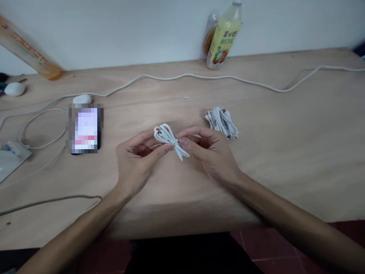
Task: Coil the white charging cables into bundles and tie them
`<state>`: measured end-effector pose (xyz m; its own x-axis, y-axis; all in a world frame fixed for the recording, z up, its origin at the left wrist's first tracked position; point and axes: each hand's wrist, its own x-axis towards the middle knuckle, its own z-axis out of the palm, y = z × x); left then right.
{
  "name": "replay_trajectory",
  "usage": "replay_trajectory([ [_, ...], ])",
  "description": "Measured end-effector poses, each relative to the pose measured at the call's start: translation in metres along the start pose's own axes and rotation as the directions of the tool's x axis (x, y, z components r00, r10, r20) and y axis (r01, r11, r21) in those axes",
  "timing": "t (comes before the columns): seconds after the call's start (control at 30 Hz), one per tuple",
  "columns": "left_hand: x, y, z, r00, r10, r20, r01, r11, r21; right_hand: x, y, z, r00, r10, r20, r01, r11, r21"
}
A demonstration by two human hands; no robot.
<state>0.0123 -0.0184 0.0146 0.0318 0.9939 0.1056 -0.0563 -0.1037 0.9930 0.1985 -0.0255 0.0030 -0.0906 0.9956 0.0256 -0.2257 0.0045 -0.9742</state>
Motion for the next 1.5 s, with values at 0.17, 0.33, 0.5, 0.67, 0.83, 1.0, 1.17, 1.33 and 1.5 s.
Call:
replay_trajectory([
  [0.17,0.005,0.006,0.0,0.973,-0.172,0.151,0.199,0.963,-0.184,0.006,-0.001,-0.002,0.997,-0.023,0.071,0.015,0.994,0.111],
  [0.33,0.006,0.011,-0.001,0.926,-0.266,0.266,0.332,0.911,-0.244,0.008,-0.008,-0.005,0.989,-0.024,0.145,0.003,0.99,0.139],
  [0.5,0.007,0.01,-0.004,0.882,-0.281,0.38,0.392,0.884,-0.256,0.009,-0.011,-0.007,0.961,0.059,0.27,-0.115,0.974,0.195],
  [0.67,0.006,0.01,-0.005,0.852,-0.288,0.437,0.431,0.86,-0.273,0.01,-0.009,-0.006,0.961,0.095,0.26,-0.151,0.968,0.201],
  [0.83,0.005,0.011,-0.004,0.843,-0.357,0.401,0.474,0.846,-0.243,0.01,-0.008,-0.004,0.969,0.104,0.226,-0.148,0.972,0.183],
  [1.0,0.007,0.005,-0.003,0.86,-0.401,0.315,0.483,0.838,-0.252,0.011,-0.004,-0.006,0.977,0.177,0.118,-0.188,0.978,0.095],
  [1.17,0.007,-0.002,-0.001,0.867,-0.385,0.316,0.473,0.835,-0.281,0.015,0.002,-0.008,0.988,0.15,0.022,-0.151,0.988,0.043],
  [1.33,0.004,0.0,0.001,0.827,-0.44,0.35,0.539,0.798,-0.269,0.014,0.003,-0.008,0.975,0.221,0.021,-0.222,0.972,0.074],
  [1.5,0.004,-0.001,-0.002,0.816,-0.468,0.34,0.569,0.752,-0.331,0.015,-0.001,-0.012,0.961,0.265,0.082,-0.272,0.957,0.1],
])
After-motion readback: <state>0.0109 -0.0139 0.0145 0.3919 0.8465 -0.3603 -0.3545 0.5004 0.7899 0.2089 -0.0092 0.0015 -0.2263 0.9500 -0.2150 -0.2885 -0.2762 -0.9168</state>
